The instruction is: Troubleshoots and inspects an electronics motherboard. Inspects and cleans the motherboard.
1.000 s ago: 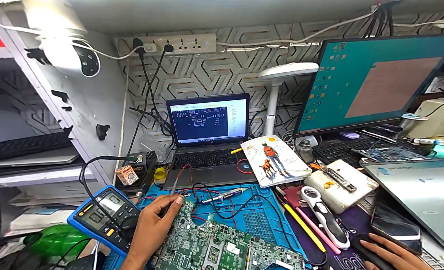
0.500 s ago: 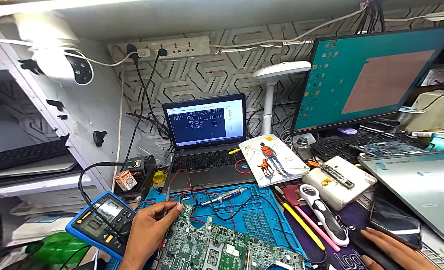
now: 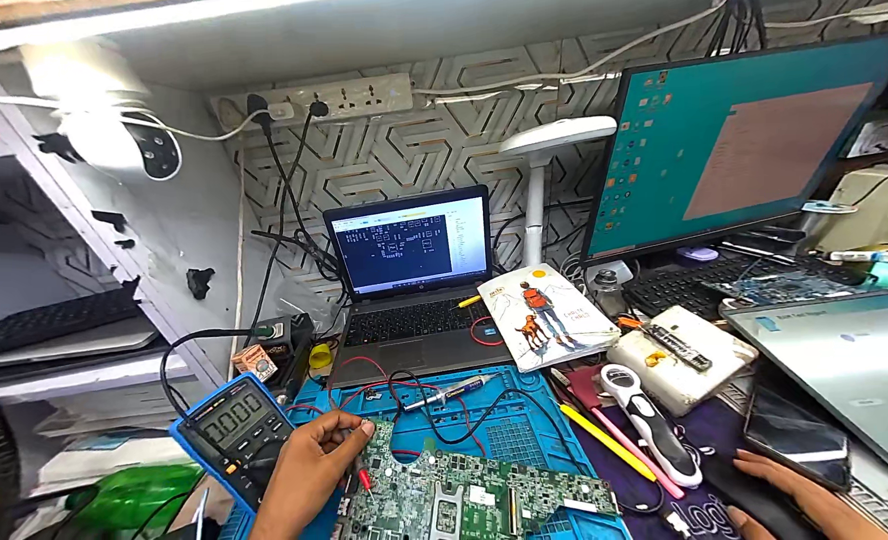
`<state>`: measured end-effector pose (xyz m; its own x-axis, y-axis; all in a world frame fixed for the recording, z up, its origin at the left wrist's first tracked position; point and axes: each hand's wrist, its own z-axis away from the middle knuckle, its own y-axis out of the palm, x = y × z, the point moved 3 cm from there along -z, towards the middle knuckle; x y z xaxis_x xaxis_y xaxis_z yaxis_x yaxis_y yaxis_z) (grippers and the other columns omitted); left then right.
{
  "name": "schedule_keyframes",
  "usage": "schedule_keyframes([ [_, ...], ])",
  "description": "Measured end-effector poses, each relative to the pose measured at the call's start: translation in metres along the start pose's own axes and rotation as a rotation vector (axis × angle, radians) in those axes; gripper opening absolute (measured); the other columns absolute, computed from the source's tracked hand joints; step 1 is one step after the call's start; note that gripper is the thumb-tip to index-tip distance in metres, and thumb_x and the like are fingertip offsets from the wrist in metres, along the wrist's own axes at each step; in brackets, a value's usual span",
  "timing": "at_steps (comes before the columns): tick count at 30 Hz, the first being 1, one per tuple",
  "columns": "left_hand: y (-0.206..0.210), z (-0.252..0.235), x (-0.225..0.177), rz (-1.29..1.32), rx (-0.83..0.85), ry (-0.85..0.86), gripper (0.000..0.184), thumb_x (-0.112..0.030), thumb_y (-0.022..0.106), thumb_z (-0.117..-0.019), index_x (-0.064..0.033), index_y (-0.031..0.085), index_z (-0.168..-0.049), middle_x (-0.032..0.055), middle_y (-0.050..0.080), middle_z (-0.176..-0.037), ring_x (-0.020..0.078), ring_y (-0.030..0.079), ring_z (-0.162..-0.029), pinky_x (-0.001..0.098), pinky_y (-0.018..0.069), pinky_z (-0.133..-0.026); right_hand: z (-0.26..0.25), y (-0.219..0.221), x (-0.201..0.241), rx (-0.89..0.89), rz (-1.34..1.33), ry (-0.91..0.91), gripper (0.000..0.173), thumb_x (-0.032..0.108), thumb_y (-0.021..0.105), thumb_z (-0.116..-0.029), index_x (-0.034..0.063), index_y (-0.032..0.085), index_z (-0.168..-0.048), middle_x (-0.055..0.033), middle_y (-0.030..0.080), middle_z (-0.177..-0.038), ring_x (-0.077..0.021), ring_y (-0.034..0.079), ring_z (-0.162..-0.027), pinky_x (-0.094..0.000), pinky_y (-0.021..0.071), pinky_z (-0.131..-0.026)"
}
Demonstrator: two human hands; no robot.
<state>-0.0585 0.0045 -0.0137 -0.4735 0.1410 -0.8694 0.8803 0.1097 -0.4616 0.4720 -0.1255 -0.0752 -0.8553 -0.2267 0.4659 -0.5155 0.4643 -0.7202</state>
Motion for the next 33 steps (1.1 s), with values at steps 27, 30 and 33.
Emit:
schedule_keyframes([
  [27,-0.013,-0.014,-0.022,0.064,0.338,-0.244,0.036,-0.014,0.037,-0.1056,-0.0103,0.071,-0.116,-0.0038,0.051,-0.072,0.0049,0.033,-0.047,0.0203,0.0292,-0.043,-0.002,0.002,-0.002,-0.001,-0.056,-0.019,0.054,0.033,0.071,-0.0931,-0.0043,0.06,-0.13,-0.0284,0.062,-0.135,-0.0375,0.057,-0.132,-0.0501,0.0439,-0.113],
  [30,-0.01,-0.015,-0.017,-0.018,0.271,-0.137,0.028,-0.035,0.058,-0.1028,-0.0132,0.075,-0.104,-0.0051,0.056,-0.07,0.005,0.04,-0.049,0.0226,0.0342,-0.046,-0.003,0.0,0.0,0.014,-0.035,-0.019,0.055,0.035,0.069,-0.0943,-0.0029,0.06,-0.133,-0.027,0.062,-0.137,-0.0379,0.057,-0.133,-0.0513,0.0432,-0.113],
  [33,-0.003,-0.016,-0.01,-0.085,0.091,-0.021,0.033,-0.046,0.066,-0.095,-0.0166,0.078,-0.088,-0.0054,0.064,-0.071,0.0073,0.052,-0.059,0.0274,0.0428,-0.056,-0.003,0.0,-0.001,0.026,0.003,-0.039,0.055,0.037,0.067,-0.0959,0.0004,0.061,-0.137,-0.026,0.061,-0.139,-0.0385,0.057,-0.132,-0.0526,0.0439,-0.113],
])
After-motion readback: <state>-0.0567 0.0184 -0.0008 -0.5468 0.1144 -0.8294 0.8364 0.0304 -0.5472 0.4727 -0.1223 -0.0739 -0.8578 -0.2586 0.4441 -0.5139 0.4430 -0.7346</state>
